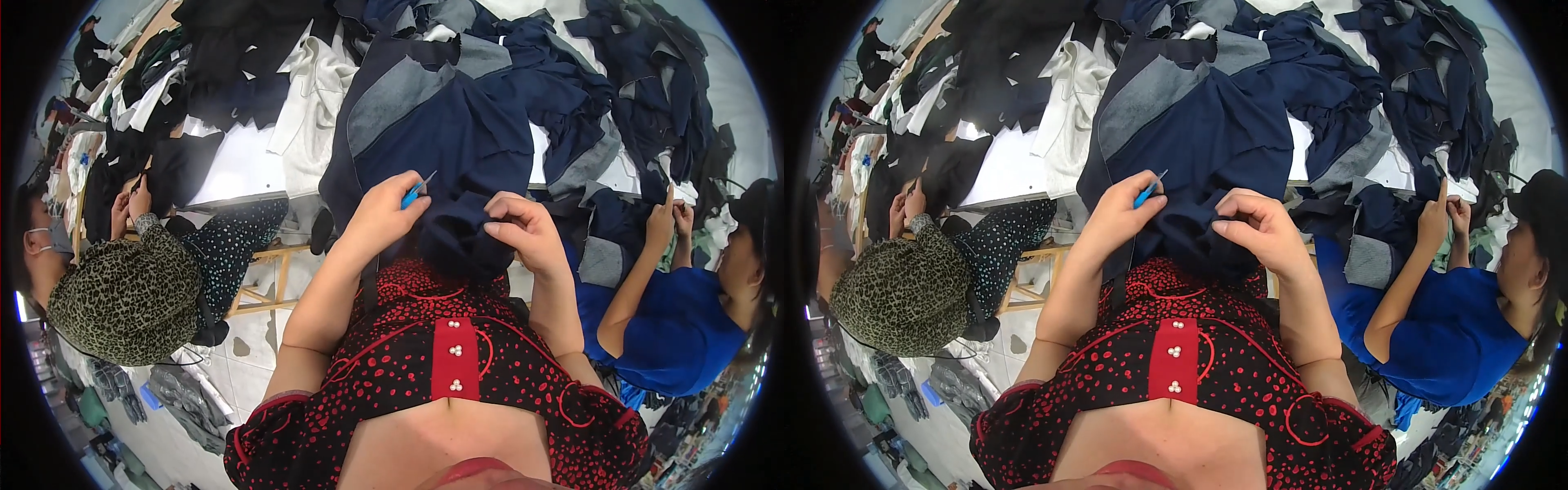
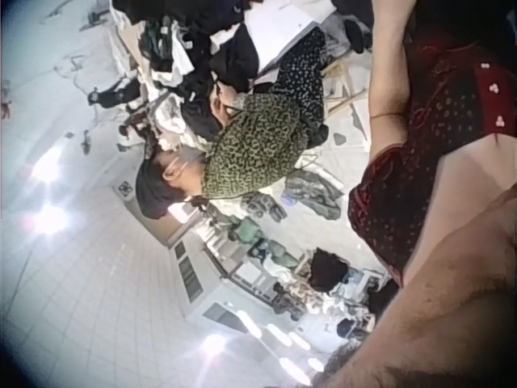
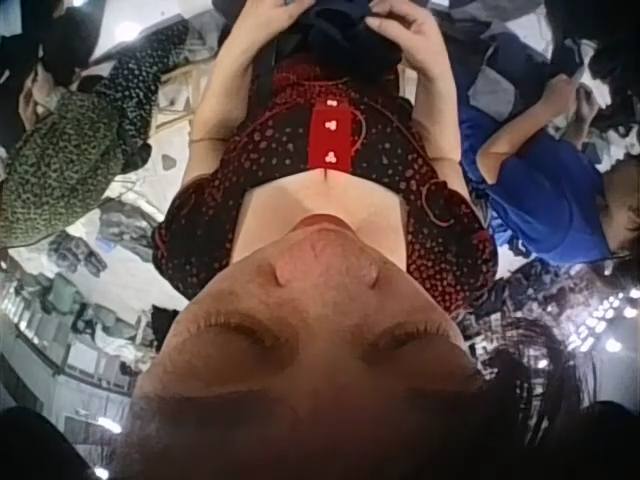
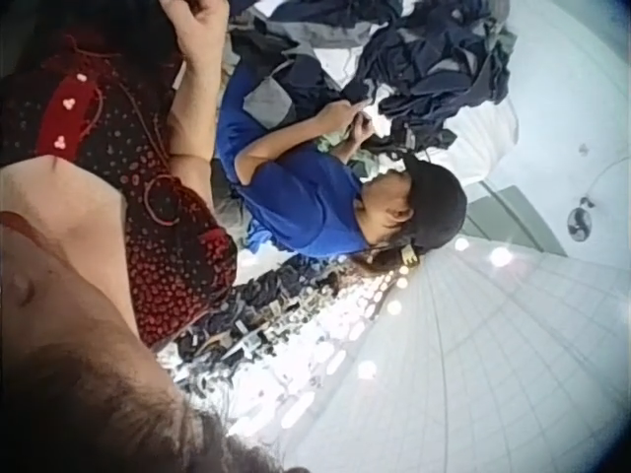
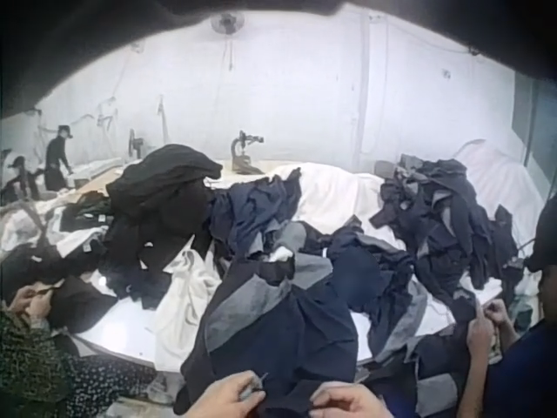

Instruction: Trimming excess threads from dark blue fabric pieces using thread snips.

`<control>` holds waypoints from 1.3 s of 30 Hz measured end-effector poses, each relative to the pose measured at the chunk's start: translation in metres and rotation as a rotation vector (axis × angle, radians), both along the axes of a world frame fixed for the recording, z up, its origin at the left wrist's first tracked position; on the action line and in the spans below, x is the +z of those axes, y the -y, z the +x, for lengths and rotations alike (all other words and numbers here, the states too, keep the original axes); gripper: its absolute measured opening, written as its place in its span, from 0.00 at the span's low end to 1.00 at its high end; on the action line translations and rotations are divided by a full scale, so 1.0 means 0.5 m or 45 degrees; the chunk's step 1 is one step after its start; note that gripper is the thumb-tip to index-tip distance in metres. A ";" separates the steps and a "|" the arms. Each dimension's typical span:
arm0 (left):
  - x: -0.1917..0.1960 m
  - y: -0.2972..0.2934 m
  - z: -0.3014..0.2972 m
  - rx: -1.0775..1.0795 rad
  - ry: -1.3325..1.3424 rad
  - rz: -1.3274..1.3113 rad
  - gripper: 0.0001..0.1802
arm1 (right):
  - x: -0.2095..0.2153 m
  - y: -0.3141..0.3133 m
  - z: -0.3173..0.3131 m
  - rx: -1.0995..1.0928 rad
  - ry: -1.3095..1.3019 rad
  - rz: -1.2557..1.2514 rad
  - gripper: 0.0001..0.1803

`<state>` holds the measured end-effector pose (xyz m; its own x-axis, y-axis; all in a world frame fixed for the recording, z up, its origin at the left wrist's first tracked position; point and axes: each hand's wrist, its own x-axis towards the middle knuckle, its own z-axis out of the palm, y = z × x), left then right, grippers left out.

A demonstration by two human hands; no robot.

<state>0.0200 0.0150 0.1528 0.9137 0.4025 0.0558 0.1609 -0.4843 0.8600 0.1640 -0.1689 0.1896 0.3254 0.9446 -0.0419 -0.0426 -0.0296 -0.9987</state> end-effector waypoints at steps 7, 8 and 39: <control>0.086 0.036 -0.029 0.018 0.240 -0.062 0.20 | -0.023 -0.005 -0.008 -0.287 -0.004 0.097 0.04; 0.104 0.045 -0.037 -0.063 0.222 -0.152 0.21 | -0.024 -0.007 -0.008 -0.322 0.025 0.127 0.04; 0.097 0.083 -0.015 -0.162 0.291 -0.287 0.17 | 0.000 -0.032 -0.041 -0.550 0.991 0.276 0.06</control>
